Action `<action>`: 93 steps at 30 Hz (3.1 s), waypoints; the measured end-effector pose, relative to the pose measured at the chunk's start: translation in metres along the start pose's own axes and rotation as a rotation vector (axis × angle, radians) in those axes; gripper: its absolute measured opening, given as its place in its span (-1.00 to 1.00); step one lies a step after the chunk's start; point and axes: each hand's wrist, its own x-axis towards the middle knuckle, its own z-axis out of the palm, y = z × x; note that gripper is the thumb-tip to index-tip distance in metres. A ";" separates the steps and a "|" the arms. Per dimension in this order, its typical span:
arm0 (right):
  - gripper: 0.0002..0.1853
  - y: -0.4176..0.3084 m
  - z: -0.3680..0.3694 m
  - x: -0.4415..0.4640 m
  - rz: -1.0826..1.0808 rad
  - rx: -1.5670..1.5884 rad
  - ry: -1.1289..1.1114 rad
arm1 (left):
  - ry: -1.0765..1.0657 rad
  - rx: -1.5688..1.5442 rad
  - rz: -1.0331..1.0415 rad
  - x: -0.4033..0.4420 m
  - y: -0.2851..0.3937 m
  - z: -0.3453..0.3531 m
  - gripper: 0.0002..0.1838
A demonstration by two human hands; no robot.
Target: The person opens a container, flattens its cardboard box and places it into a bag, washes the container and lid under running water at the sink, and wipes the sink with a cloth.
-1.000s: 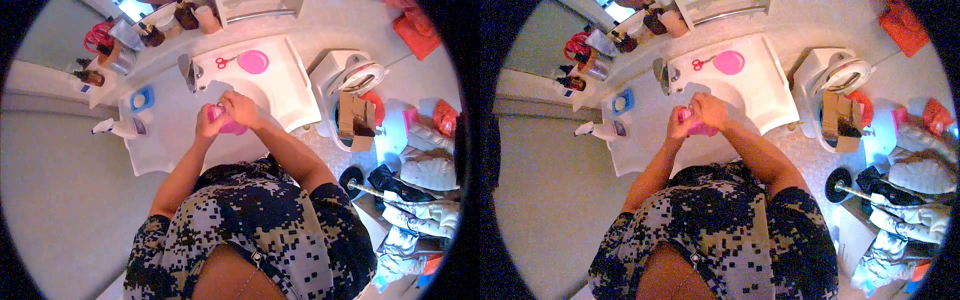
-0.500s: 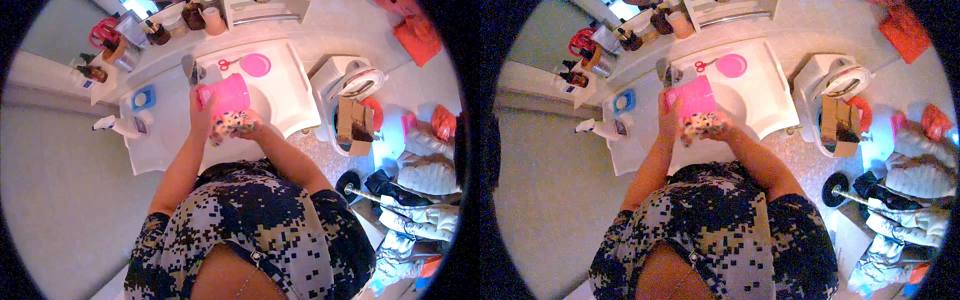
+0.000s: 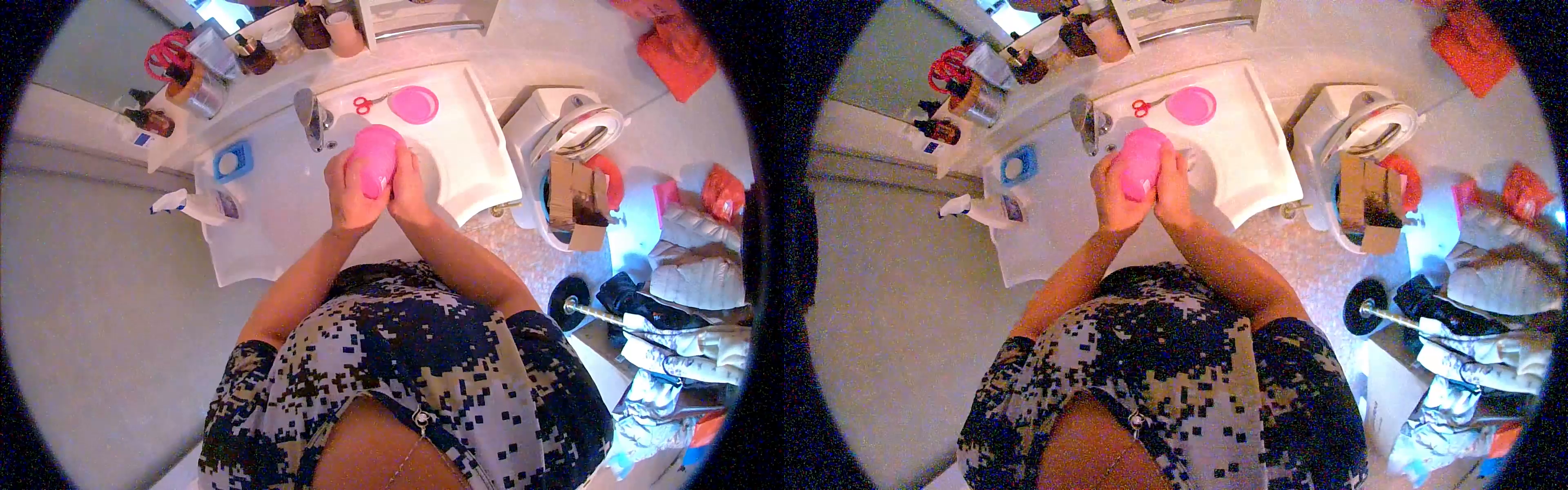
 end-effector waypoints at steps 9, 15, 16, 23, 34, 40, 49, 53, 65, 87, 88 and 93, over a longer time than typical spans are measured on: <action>-0.54 -0.010 0.025 0.014 0.342 0.305 0.221 | 0.188 -0.908 -0.962 0.014 0.015 -0.003 -0.34; -0.47 -0.024 0.027 0.016 0.266 0.445 0.154 | 0.072 -1.830 -1.279 0.015 0.006 -0.012 -0.47; -0.45 -0.026 0.022 0.018 0.292 0.458 0.102 | -0.024 -1.754 -1.266 0.013 0.001 -0.012 -0.47; -0.46 -0.062 -0.002 0.026 0.143 -0.016 -0.104 | -0.339 -1.058 -0.865 0.024 -0.019 -0.021 -0.34; -0.61 -0.052 0.006 0.031 0.331 0.380 -0.166 | -0.359 -1.744 -0.896 0.030 -0.016 -0.016 -0.31; -0.69 -0.048 -0.004 0.025 0.450 0.328 -0.226 | -0.049 -1.855 -0.816 0.031 -0.015 -0.029 -0.39; -0.55 -0.057 0.033 -0.008 -0.484 -0.508 -0.104 | -0.033 -2.085 -0.963 0.006 -0.016 0.009 -0.47; -0.62 -0.069 0.031 0.003 -0.568 -0.640 -0.045 | -0.189 -2.300 -0.922 0.016 -0.002 -0.002 -0.47; -0.83 -0.037 -0.070 0.066 -0.448 -0.863 0.147 | -0.231 -1.490 -0.952 -0.008 -0.011 -0.026 -0.48; -0.83 0.061 -0.040 0.155 -0.186 -1.493 -0.193 | -0.302 -0.838 -0.951 -0.064 -0.077 -0.072 0.02; -0.85 0.052 -0.043 0.158 -0.133 -1.424 -0.164 | -0.307 -0.962 -1.042 -0.065 -0.084 -0.075 -0.01; -0.83 0.021 -0.069 0.159 0.275 -0.052 -0.070 | -0.401 -1.739 -1.179 -0.070 -0.111 -0.094 -0.17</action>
